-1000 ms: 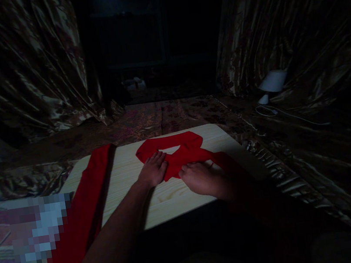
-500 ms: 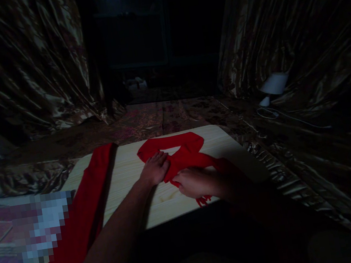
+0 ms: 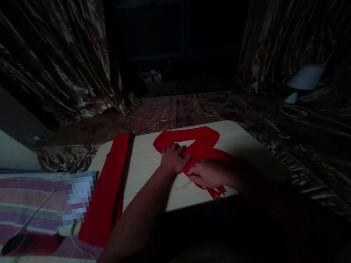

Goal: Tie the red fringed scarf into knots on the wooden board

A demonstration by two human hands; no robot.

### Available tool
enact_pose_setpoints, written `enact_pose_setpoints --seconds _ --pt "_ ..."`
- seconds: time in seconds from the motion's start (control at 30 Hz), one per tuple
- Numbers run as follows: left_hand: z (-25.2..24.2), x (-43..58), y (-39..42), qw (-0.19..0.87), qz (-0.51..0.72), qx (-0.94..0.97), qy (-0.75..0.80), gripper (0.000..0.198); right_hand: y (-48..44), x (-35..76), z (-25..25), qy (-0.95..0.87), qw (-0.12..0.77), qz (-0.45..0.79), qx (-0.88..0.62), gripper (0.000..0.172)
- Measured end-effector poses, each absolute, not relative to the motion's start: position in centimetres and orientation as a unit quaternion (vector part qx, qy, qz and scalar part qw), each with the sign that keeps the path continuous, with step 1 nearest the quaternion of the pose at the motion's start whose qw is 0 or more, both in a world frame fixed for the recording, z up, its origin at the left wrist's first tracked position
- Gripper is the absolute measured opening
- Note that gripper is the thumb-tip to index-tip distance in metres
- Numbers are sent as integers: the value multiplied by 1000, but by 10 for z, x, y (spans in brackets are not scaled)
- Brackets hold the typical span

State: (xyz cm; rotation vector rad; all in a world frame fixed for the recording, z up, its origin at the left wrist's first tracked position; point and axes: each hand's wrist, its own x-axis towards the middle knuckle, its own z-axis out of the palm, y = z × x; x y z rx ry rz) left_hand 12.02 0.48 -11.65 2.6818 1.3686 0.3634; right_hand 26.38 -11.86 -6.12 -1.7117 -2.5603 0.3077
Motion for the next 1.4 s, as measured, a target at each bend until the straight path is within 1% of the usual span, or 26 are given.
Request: enact_pose_setpoints --seconds 0.07,0.13,0.17,0.23,0.27,0.37,0.47,0.57,0.77,0.9,1.03,1.17,1.27,1.4 --pt "-119 120 3 57 120 883 450 73 -113 274 -60 -800 67 34 -596 30" --pt "-122 119 3 65 117 883 449 74 -108 287 -60 -756 112 -47 -644 27" --pt "-122 118 3 69 116 883 450 75 -105 294 -60 -735 116 -72 -664 28" --pt "-123 118 4 72 117 882 451 76 -99 308 -60 -713 83 -77 -692 35" --pt "-124 118 5 72 117 882 452 76 -97 313 -59 -705 57 -64 -704 36" --pt "-125 118 6 67 117 882 452 75 -91 328 -59 -676 -9 -27 -736 29" --pt "-125 118 7 70 118 884 448 76 -89 341 -59 -664 -51 -10 -746 32" --pt "-125 118 7 74 116 882 451 75 -91 354 -59 -668 -95 3 -738 31" --pt "-129 118 8 67 126 881 450 75 -108 382 -55 -664 -156 2 -731 31" --pt "-131 117 9 63 125 885 444 78 -113 412 -48 -639 -174 35 -748 29" --pt "-130 117 9 62 124 885 445 77 -113 453 -39 -590 -160 45 -790 24" --pt "-127 117 8 65 108 885 447 75 -113 478 -29 -547 -103 -27 -831 29" --pt "-125 117 8 60 102 886 449 75 -113 475 -27 -529 -59 -84 -842 31" --pt "-127 117 9 52 94 887 449 76 -109 458 -34 -524 -46 -68 -847 34"
